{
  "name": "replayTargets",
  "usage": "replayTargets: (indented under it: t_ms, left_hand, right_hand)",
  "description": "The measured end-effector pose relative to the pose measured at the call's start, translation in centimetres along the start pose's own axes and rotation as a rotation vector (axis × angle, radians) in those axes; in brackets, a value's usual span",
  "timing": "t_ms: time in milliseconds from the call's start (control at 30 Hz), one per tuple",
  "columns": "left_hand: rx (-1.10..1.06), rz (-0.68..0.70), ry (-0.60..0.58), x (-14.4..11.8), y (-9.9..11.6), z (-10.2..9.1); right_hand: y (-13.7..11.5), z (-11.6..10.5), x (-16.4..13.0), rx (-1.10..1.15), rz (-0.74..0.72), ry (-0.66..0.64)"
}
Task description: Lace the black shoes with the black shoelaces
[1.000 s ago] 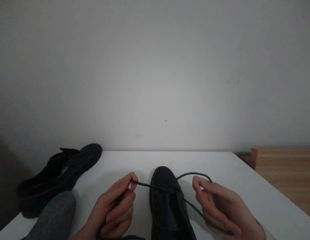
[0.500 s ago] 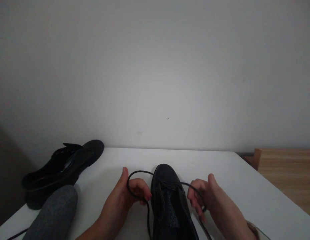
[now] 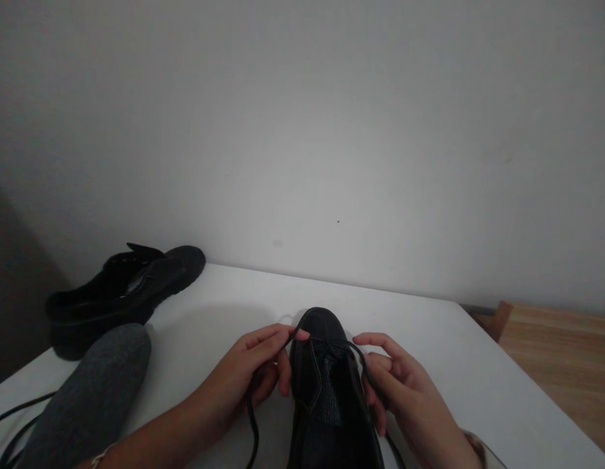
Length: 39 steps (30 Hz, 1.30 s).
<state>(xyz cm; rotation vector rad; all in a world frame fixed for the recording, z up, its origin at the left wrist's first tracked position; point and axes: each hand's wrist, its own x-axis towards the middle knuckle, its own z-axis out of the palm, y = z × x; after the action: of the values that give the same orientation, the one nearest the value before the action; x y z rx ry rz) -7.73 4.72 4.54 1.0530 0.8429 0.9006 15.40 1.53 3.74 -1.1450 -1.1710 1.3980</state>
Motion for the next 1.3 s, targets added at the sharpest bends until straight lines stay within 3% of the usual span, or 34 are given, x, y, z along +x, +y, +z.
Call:
replayTargets:
  t_ms: [200, 500, 767, 867, 1300]
  left_hand:
    - [-0.184, 0.041, -0.133, -0.2, 0.1, 0.4]
    - [-0.101, 0.019, 0.078, 0.3, -0.4, 0.7]
    - [0.006, 0.000, 0.055, 0.5, -0.9, 0.4]
    - [0.058, 0.010, 0.099, 0.7, -1.1, 0.5]
    - [0.418, 0.328, 0.248, 0.5, -0.3, 1.5]
  right_hand:
    - [0.2, 0.2, 0.2, -0.054, -0.027, 0.047]
    - [0.1, 0.4, 0.5, -0.096, -0.096, 0.093]
    - [-0.1, 0.8, 0.1, -0.113, -0.099, 0.088]
    - [-0.1, 0.9, 0.2, -0.115, -0.115, 0.084]
    - [-0.3, 1.0, -0.5, -0.374, -0.281, 0.139]
